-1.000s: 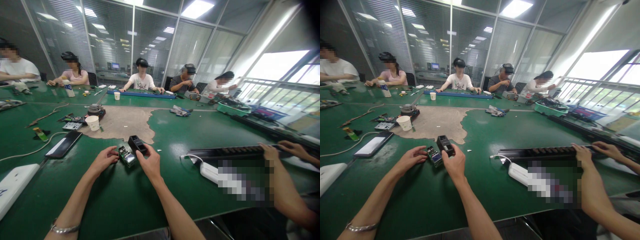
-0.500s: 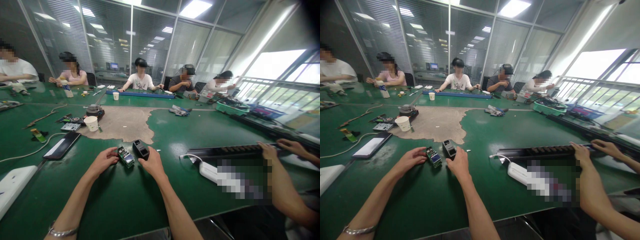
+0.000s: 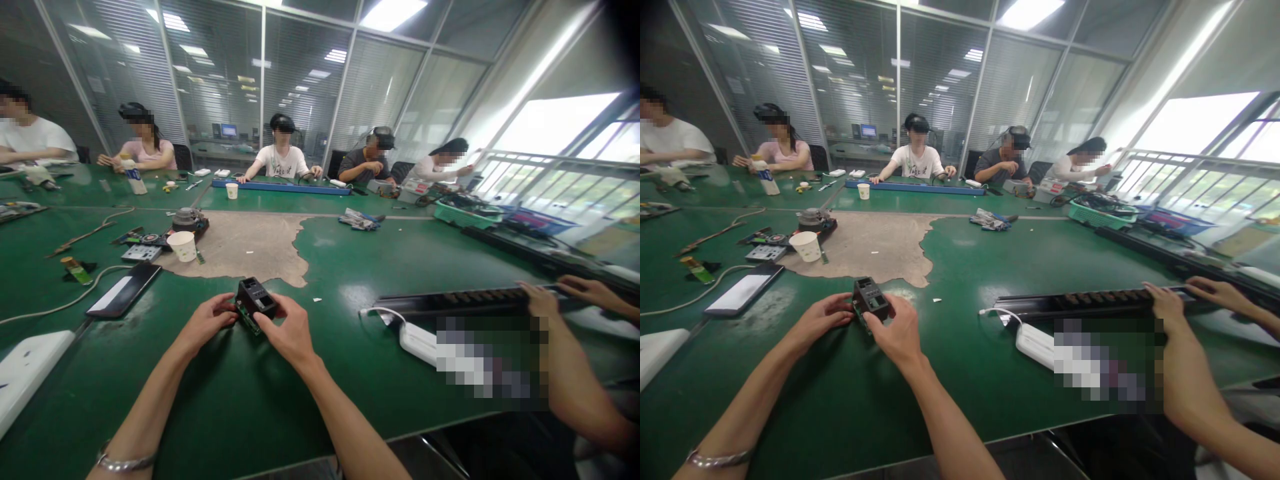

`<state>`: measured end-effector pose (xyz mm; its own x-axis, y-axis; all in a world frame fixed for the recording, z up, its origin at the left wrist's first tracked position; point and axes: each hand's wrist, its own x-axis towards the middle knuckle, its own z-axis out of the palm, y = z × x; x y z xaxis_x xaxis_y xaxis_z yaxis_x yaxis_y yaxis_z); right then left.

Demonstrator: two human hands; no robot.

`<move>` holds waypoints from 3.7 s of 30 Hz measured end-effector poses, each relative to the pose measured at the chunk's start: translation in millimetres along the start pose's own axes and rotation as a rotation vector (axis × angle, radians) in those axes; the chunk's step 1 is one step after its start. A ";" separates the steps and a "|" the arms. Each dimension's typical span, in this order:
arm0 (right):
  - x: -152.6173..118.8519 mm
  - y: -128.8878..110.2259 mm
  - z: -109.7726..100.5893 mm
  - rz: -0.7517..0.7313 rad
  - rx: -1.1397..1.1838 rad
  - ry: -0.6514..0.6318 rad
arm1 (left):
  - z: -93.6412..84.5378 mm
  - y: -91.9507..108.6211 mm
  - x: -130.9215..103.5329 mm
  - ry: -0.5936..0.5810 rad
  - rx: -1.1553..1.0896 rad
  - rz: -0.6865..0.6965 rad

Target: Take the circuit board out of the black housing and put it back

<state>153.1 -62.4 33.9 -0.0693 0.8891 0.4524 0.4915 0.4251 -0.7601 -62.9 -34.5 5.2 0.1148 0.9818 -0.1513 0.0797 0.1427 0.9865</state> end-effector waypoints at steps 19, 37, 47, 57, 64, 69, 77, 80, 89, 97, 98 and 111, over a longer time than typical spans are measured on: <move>-14.4 13.0 12.7 -0.013 -0.264 -0.145 | -2.9 -0.3 2.4 0.084 0.012 -0.025; -0.9 0.4 -2.1 0.006 -0.044 0.087 | -5.3 -3.1 4.0 0.055 -0.045 -0.031; 6.2 29.8 -16.5 0.236 -0.349 0.051 | -3.2 0.4 2.9 0.049 -0.020 -0.065; 1.3 37.3 -17.7 0.253 -0.431 -0.077 | 0.1 -0.1 2.4 0.033 -0.020 -0.062; 5.3 15.8 -13.5 0.105 -0.108 0.122 | 4.0 5.0 -0.3 0.032 -0.059 -0.083; -4.1 1.9 -3.0 -0.024 0.003 0.033 | 5.3 6.4 -2.1 0.018 -0.069 -0.071; -10.6 -1.0 0.3 -0.108 -0.104 -0.029 | 1.0 -2.5 3.3 0.022 -0.018 0.003; -14.3 0.6 4.5 -0.117 -0.165 -0.051 | 0.8 -3.2 4.4 0.073 0.025 0.039; -22.2 10.5 11.0 -0.041 -0.277 -0.135 | 0.7 -2.2 4.5 0.115 0.068 0.030; -20.7 7.6 10.0 -0.017 -0.231 -0.175 | 1.9 -2.0 4.7 0.099 0.089 0.040; -20.3 6.3 10.0 -0.021 -0.217 -0.165 | 1.8 -1.9 4.7 0.099 0.089 0.042; 1.9 5.4 -12.8 0.083 -0.152 0.115 | -0.9 -4.1 4.5 0.096 0.061 0.027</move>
<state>166.7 -60.6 36.6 0.0719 0.8913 0.4476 0.6172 0.3128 -0.7220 -63.6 -30.6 0.6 0.0225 0.9931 -0.1148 0.1386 0.1106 0.9842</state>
